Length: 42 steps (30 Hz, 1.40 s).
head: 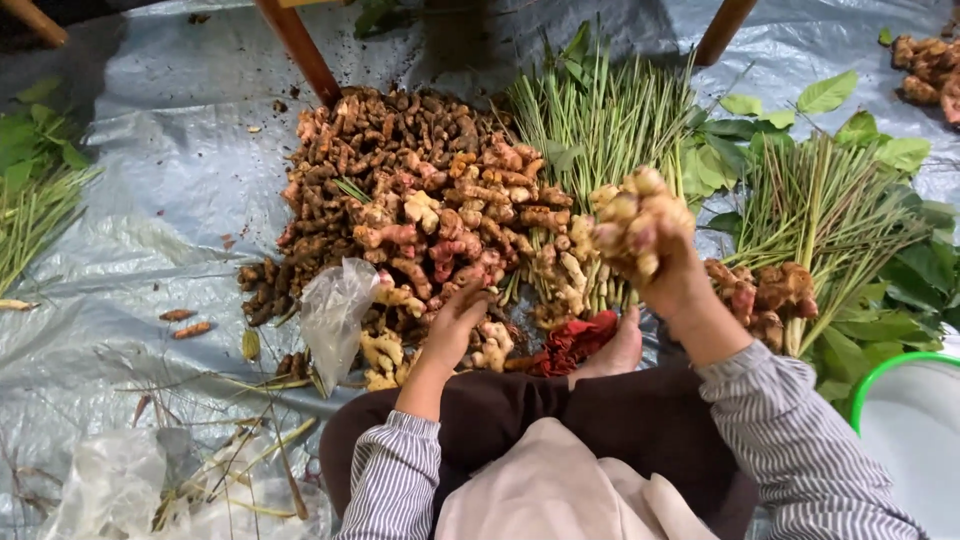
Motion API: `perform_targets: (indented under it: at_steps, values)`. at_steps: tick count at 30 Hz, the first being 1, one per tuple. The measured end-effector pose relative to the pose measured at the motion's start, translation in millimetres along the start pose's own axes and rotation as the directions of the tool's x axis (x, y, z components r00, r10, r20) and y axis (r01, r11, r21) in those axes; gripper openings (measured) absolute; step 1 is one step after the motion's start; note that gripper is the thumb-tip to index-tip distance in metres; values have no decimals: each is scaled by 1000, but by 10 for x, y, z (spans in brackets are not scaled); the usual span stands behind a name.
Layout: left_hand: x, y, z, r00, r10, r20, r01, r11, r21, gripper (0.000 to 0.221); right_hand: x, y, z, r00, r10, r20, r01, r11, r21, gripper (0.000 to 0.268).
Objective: A person sits on the floor trimming and sorting lemongrass stalks and ginger roots on a tarp.
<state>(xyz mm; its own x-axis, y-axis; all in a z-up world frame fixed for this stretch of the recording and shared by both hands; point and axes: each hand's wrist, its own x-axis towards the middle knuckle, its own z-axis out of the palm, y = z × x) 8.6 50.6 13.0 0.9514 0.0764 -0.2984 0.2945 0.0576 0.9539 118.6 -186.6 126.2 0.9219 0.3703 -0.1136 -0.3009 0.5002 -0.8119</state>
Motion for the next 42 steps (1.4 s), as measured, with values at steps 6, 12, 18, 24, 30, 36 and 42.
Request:
perform_targets:
  at_steps: [6, 12, 18, 24, 30, 36, 42]
  values:
    - [-184, 248, 400, 998, 25, 58, -45, 924, 380, 45, -291, -159, -153, 966, 50, -254, -1, 982, 188, 56]
    - [-152, 173, 544, 991, 60, 124, -111, 881, 460, 42, -447, -329, -40, 951, 64, -302, -14, 986, 166, 34]
    - [120, -261, 332, 992, 122, 35, -125, 891, 437, 37, 8, -353, -183, 955, 23, -296, 30, 984, 176, 31]
    - [464, 129, 222, 988, 143, -56, -106, 899, 426, 32, 1184, -666, -15, 984, -144, -104, 139, 989, -53, 70]
    - [1240, 406, 80, 856, 496, 145, -480, 658, 580, 29, 2521, -1098, 386, 910, -233, -342, 231, 972, -46, 65]
    - [1665, 313, -76, 795, 603, 74, -513, 601, 612, 27, 3900, -1376, -46, 818, -415, -398, 393, 909, -141, 60]
    - [1491, 510, -45, 722, 691, -37, -556, 611, 564, 27, 4613, -1429, -236, 814, -448, -370, 183, 802, -568, 38]
